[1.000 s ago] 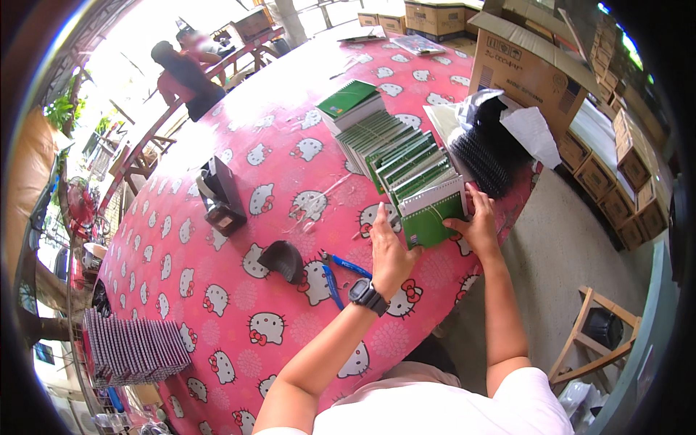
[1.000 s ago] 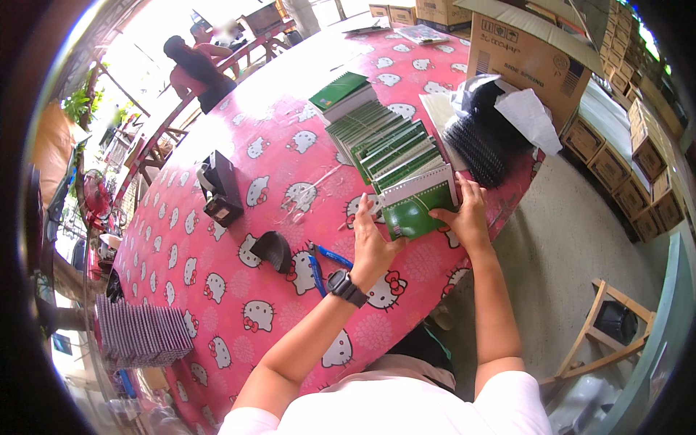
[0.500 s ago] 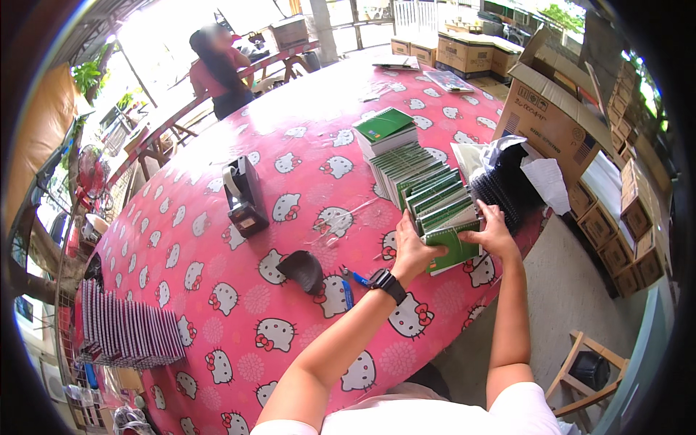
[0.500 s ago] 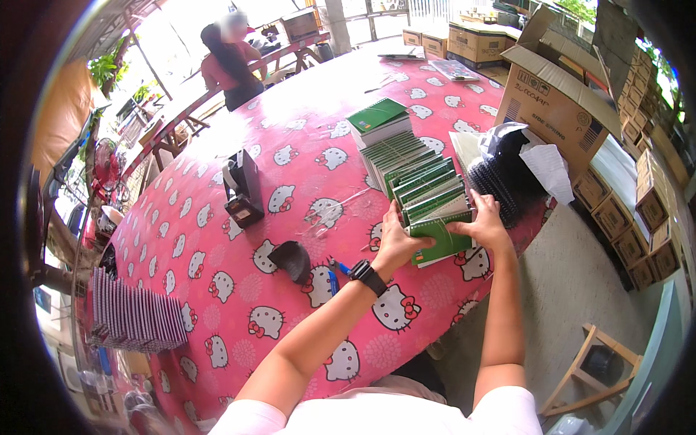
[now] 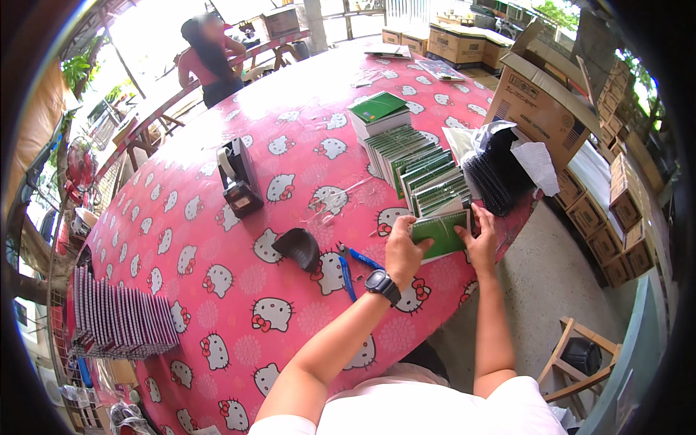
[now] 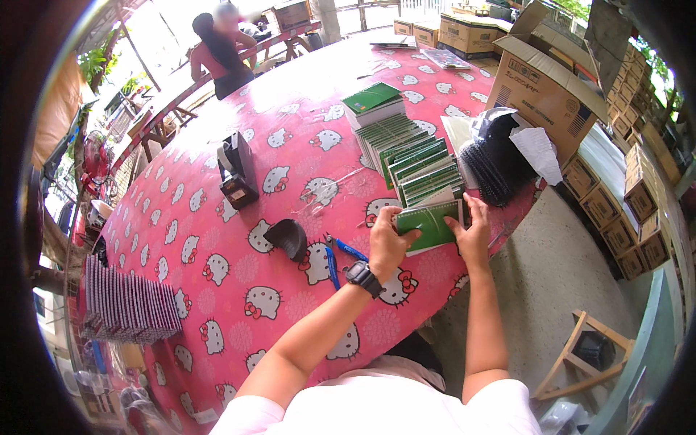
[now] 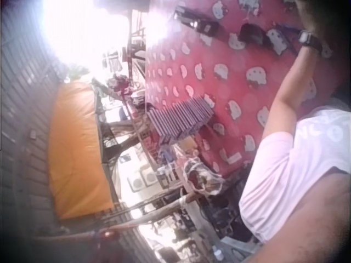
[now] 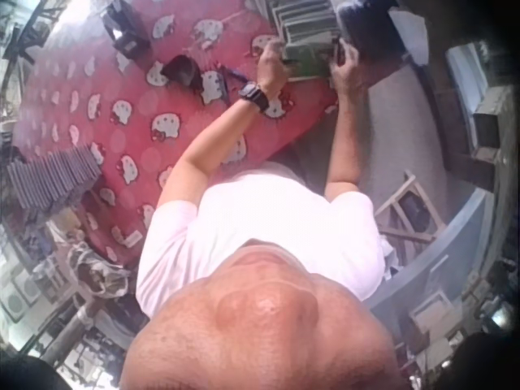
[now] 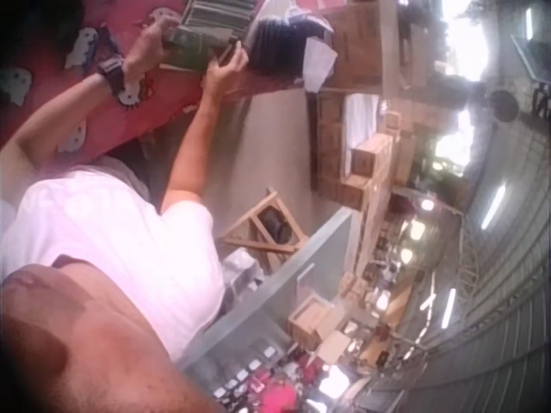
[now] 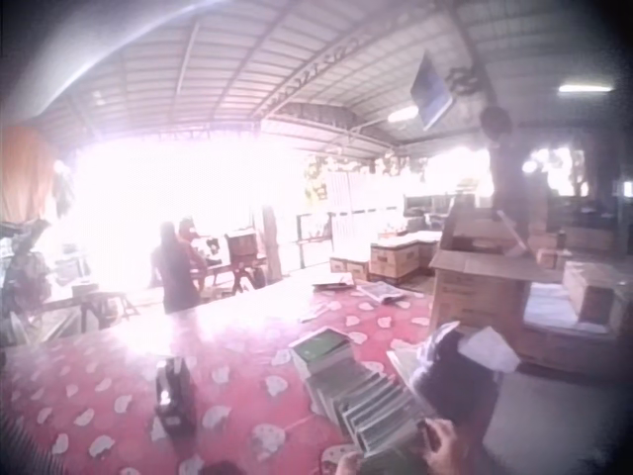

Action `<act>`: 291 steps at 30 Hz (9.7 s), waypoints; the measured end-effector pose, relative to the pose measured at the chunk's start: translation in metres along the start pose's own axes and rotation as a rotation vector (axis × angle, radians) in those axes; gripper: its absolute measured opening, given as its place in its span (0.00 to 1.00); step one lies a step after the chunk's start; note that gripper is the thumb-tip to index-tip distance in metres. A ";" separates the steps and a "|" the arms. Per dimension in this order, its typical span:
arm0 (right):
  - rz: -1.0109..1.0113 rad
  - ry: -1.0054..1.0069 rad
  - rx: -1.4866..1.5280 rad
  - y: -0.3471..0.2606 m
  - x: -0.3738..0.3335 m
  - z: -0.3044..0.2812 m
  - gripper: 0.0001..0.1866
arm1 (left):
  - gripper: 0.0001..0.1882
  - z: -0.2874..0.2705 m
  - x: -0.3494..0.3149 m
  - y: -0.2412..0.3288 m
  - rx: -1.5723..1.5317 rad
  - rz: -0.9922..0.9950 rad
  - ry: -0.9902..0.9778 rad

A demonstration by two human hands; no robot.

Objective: The person repeatedly picks up a green notebook and a black spiral binding, inserts the spiral into the notebook, and places the assembled notebook on a growing stack. The process is repeated continuously throughout the clip.

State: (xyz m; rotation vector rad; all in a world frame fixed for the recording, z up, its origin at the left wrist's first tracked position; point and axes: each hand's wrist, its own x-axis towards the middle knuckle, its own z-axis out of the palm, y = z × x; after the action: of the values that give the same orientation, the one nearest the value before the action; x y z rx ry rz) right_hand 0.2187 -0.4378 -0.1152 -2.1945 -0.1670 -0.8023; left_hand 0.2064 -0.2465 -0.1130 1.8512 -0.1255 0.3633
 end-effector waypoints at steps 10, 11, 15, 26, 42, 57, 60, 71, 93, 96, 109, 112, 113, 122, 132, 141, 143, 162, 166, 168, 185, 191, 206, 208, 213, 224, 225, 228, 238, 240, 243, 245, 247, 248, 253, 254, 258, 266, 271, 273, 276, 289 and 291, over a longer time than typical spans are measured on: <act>0.018 0.043 -0.046 -0.029 -0.011 0.013 0.32 | 0.16 -0.029 -0.003 0.012 -0.186 0.094 0.066; 0.020 0.049 -0.044 -0.034 -0.009 0.014 0.33 | 0.15 -0.038 -0.008 0.010 -0.154 0.107 0.068; -0.001 -0.029 0.442 -0.087 -0.025 0.002 0.35 | 0.12 -0.114 -0.051 0.054 -0.121 0.094 -0.032; 0.348 -0.744 1.093 -0.222 -0.130 0.088 0.12 | 0.31 -0.213 -0.197 0.025 0.104 -0.086 0.505; 0.524 -0.433 -0.812 0.064 0.134 -0.021 0.59 | 0.18 -0.222 -0.166 0.062 0.899 0.132 0.177; 0.454 -0.581 -0.811 0.067 0.159 0.005 0.42 | 0.19 -0.252 -0.170 0.064 0.923 0.203 0.159; 0.394 -0.311 -0.505 0.122 0.185 -0.041 0.35 | 0.19 -0.257 -0.170 0.064 0.859 0.206 0.156; -0.152 -0.128 -0.344 0.017 0.223 -0.016 0.35 | 0.19 -0.261 -0.171 0.060 0.841 0.176 0.141; -0.508 -0.583 -0.107 -0.204 0.138 0.085 0.31 | 0.22 -0.265 -0.170 0.046 0.893 0.233 0.212; -0.627 -0.610 -0.316 -0.206 0.101 0.173 0.28 | 0.20 -0.265 -0.174 0.052 0.878 0.230 0.203; -0.775 -0.495 -0.571 -0.176 0.027 0.185 0.09 | 0.18 -0.263 -0.178 0.049 0.871 0.260 0.234; -0.679 -0.565 -0.476 -0.167 0.039 0.180 0.05 | 0.17 -0.263 -0.173 0.051 0.872 0.268 0.232; -0.638 -0.632 -0.430 -0.168 0.040 0.177 0.06 | 0.17 -0.264 -0.169 0.054 0.870 0.277 0.227; -0.291 -0.564 0.156 -0.213 0.063 0.145 0.18 | 0.16 -0.263 -0.140 0.049 0.857 0.149 0.192; -0.430 -0.656 -0.505 -0.184 0.224 0.373 0.29 | 0.21 -0.265 -0.135 0.032 0.763 0.201 0.167; -0.692 -0.743 -0.568 -0.197 0.204 0.396 0.11 | 0.24 -0.268 -0.141 0.032 0.752 0.163 0.138; -0.811 -0.681 -0.341 -0.224 0.186 0.338 0.08 | 0.23 -0.270 -0.144 0.036 0.771 0.168 0.156; -0.383 -1.143 0.709 -0.230 -0.027 0.092 0.10 | 0.12 -0.255 -0.144 0.037 0.816 0.307 0.257; -0.303 -1.088 0.702 -0.222 -0.043 0.093 0.12 | 0.11 -0.255 -0.144 0.035 0.813 0.314 0.274; -0.342 -1.035 0.689 -0.221 -0.044 0.094 0.12 | 0.10 -0.255 -0.145 0.034 0.791 0.306 0.275; -0.269 -0.857 0.680 -0.236 -0.061 0.098 0.13 | 0.07 -0.252 -0.144 0.034 0.804 0.303 0.297; -0.326 -0.930 0.721 -0.233 -0.059 0.102 0.11 | 0.07 -0.253 -0.143 0.033 0.793 0.315 0.277; -0.312 -1.268 0.693 -0.230 -0.042 0.090 0.17 | 0.08 -0.252 -0.145 0.033 0.815 0.307 0.266; -0.577 -1.016 0.633 -0.237 -0.044 0.089 0.19 | 0.09 -0.249 -0.144 0.035 0.820 0.287 0.270; -0.427 -1.219 0.558 -0.238 -0.039 0.088 0.19 | 0.12 -0.238 -0.143 0.043 0.751 0.245 0.222; -0.725 -1.300 -0.261 -0.237 0.020 0.158 0.44 | 0.12 -0.244 -0.146 0.042 0.788 0.237 0.099; -0.682 -1.325 -0.265 -0.244 0.023 0.155 0.45 | 0.11 -0.245 -0.147 0.040 0.798 0.226 0.095; -0.709 -1.251 -0.092 -0.224 0.021 0.173 0.45 | 0.09 -0.242 -0.146 0.042 0.793 0.212 0.107; -0.239 -1.248 0.611 -0.210 0.008 0.134 0.36 | 0.11 -0.263 -0.144 0.048 0.883 0.217 0.162; -0.160 -1.465 0.886 -0.201 -0.002 0.126 0.38 | 0.11 -0.273 -0.147 0.039 0.881 0.202 0.133; -0.111 -1.667 1.301 -0.211 -0.022 0.112 0.37 | 0.10 -0.270 -0.149 0.039 0.865 0.197 0.094; -0.316 -1.552 0.786 -0.205 -0.023 0.116 0.32 | 0.10 -0.266 -0.147 0.038 0.864 0.227 0.107; -0.286 -1.447 0.641 -0.212 -0.021 0.114 0.28 | 0.10 -0.265 -0.144 0.038 0.873 0.246 0.117; -0.280 -1.434 0.767 -0.212 -0.020 0.114 0.27 | 0.10 -0.264 -0.145 0.039 0.879 0.244 0.117; -0.377 -1.444 0.501 -0.224 -0.017 0.109 0.28 | 0.17 -0.263 -0.147 0.038 0.859 0.215 0.131; -0.295 -1.423 0.650 -0.222 -0.018 0.109 0.28 | 0.20 -0.263 -0.149 0.039 0.848 0.197 0.138; -0.274 -1.479 0.885 -0.227 -0.017 0.110 0.28 | 0.38 -0.264 -0.147 0.039 0.799 0.136 0.155; -0.204 -1.545 1.134 -0.232 -0.016 0.111 0.27 | 0.57 -0.274 -0.167 0.007 0.166 0.034 0.454; -0.215 -1.671 0.806 -0.228 -0.025 0.122 0.29 | 0.53 -0.270 -0.170 -0.021 -0.163 -0.047 0.345; -0.092 -1.489 1.054 -0.225 -0.027 0.121 0.30 | 0.53 -0.271 -0.172 -0.014 -0.167 -0.207 0.238; 0.017 -1.438 0.897 -0.223 -0.015 0.109 0.34 | 0.51 -0.275 -0.173 -0.007 -0.256 -0.093 0.288; 0.008 -1.661 1.235 -0.209 -0.023 0.096 0.46 | 0.14 -0.284 -0.175 -0.007 -0.468 -0.206 0.147; 0.091 -1.641 1.284 -0.216 -0.035 0.101 0.45 | 0.12 -0.280 -0.176 -0.010 -0.531 -0.211 0.116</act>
State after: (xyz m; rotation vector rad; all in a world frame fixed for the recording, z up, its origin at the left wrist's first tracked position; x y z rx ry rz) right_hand 0.1632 -0.2123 -0.0506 -1.0217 -0.9941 1.0963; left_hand -0.0092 0.0046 -0.1027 1.3004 0.0508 0.2582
